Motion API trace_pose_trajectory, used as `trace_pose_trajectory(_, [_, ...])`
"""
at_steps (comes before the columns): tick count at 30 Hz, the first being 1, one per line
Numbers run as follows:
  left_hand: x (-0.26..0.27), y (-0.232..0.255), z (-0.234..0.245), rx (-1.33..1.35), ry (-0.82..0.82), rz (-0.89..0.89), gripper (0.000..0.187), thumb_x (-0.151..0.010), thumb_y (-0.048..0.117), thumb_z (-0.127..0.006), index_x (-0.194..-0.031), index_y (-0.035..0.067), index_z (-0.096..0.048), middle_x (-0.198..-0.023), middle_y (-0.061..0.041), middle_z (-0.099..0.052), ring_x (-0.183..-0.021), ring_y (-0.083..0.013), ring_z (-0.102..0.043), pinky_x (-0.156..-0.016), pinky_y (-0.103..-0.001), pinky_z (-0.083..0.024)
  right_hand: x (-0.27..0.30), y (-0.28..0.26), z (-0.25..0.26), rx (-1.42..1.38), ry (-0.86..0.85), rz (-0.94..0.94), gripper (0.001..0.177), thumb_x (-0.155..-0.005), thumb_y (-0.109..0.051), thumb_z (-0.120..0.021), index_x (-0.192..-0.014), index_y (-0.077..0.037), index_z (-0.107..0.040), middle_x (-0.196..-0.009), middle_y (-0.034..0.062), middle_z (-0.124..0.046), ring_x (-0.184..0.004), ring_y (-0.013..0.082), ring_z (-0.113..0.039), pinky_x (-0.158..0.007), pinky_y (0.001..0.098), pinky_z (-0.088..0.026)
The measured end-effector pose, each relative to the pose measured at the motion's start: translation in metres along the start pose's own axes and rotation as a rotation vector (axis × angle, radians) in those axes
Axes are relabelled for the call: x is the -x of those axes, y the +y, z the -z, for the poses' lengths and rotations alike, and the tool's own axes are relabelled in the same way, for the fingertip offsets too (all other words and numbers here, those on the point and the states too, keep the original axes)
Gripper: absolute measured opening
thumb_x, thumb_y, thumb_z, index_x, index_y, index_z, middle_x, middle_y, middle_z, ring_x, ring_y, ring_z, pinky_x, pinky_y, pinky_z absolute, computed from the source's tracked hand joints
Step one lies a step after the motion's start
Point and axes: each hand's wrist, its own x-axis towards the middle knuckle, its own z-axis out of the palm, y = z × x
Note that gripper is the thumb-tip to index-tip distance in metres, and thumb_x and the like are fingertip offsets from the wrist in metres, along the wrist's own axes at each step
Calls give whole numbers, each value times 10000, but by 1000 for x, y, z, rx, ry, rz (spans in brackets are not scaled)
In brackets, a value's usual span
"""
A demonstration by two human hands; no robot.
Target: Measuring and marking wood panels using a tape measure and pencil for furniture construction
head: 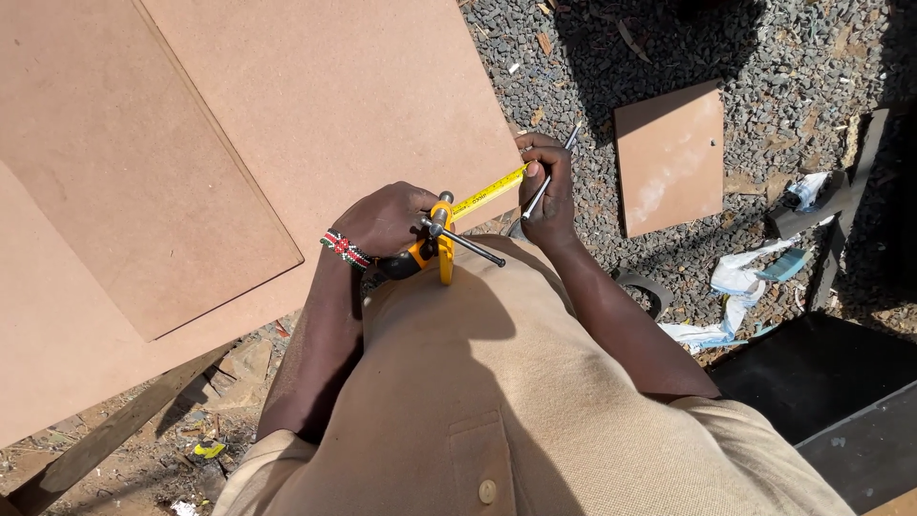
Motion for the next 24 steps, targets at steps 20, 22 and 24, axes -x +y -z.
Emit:
trace_pose_trajectory(20, [19,21,-1,-87,55,27,303,-1023,349,-746,-1158,153,-933,-1030,-117,-888,-1051,-450,-840,-986,-539,-639,4,0,5,-32,-36,-14,238,-1329,-237,-361,-1336,-26,-472,-1422,254,-596,-1398,484,-637,-1236,667,-456])
trace_pose_trajectory(22, [21,21,-2,-98,60,40,318,-1001,351,-732,-1154,156,-930,-1010,-118,-881,-1043,-459,-840,-980,-545,-639,5,-1,6,-36,-45,-14,239,-1330,-242,-364,-1340,-26,-469,-1425,259,-596,-1399,490,-637,-1238,670,-450])
trace_pose_trajectory(24, [21,20,-2,-95,57,38,337,-977,346,-733,-1170,150,-927,-1023,-129,-885,-1056,-468,-837,-988,-557,-636,5,-1,6,-40,-38,-15,229,-1331,-228,-371,-1345,-25,-475,-1436,267,-607,-1402,501,-643,-1243,669,-448])
